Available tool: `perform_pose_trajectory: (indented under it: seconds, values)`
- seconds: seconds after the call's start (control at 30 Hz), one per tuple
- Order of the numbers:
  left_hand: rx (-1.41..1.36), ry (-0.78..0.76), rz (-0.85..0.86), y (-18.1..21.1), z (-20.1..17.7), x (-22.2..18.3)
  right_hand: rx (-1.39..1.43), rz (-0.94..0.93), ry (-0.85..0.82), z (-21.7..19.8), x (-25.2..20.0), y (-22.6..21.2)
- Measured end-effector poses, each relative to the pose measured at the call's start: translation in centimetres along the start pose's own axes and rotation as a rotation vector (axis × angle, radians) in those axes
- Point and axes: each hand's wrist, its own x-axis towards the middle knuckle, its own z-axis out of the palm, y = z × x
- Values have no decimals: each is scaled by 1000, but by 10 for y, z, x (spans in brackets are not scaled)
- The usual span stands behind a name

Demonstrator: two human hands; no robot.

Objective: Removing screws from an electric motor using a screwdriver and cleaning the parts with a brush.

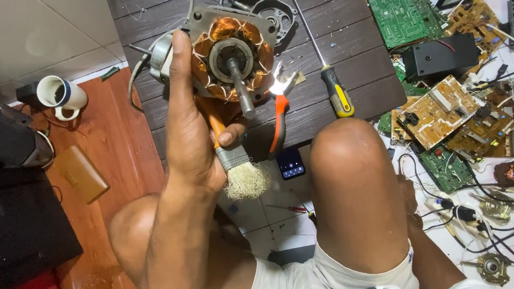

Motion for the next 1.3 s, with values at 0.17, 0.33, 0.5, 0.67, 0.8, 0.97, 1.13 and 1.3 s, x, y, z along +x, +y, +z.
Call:
perform_pose_trajectory:
  seconds: [0.17, 0.33, 0.5, 0.67, 0.8, 0.97, 1.13, 1.3]
  values:
    - [-30, -87, 31, -1, -6, 2, 31, -61, 1, -6, 18, -17]
    - [19, -6, 11, -1, -4, 0, -73, -276, 237, -63, 39, -97]
    - [127, 51, -21, 5, 4, -4, 630, -741, -109, -177, -97, -298]
    - [140, 102, 53, 14, 6, -5, 798, -654, -900, -161, -106, -387]
    - [580, 288, 379, 2, -7, 10, 1068, -532, -1214, -135, -127, -423]
    - [726, 238, 486, -2, -9, 10, 1240, -379, -1423, -113, -128, -426]
    - [948, 200, 511, -1, -3, 7, 1337, -370, -1459, -119, -118, -417]
    - [1039, 198, 700, 4, 2, -7, 1362, -387, -1186, -122, -104, -411]
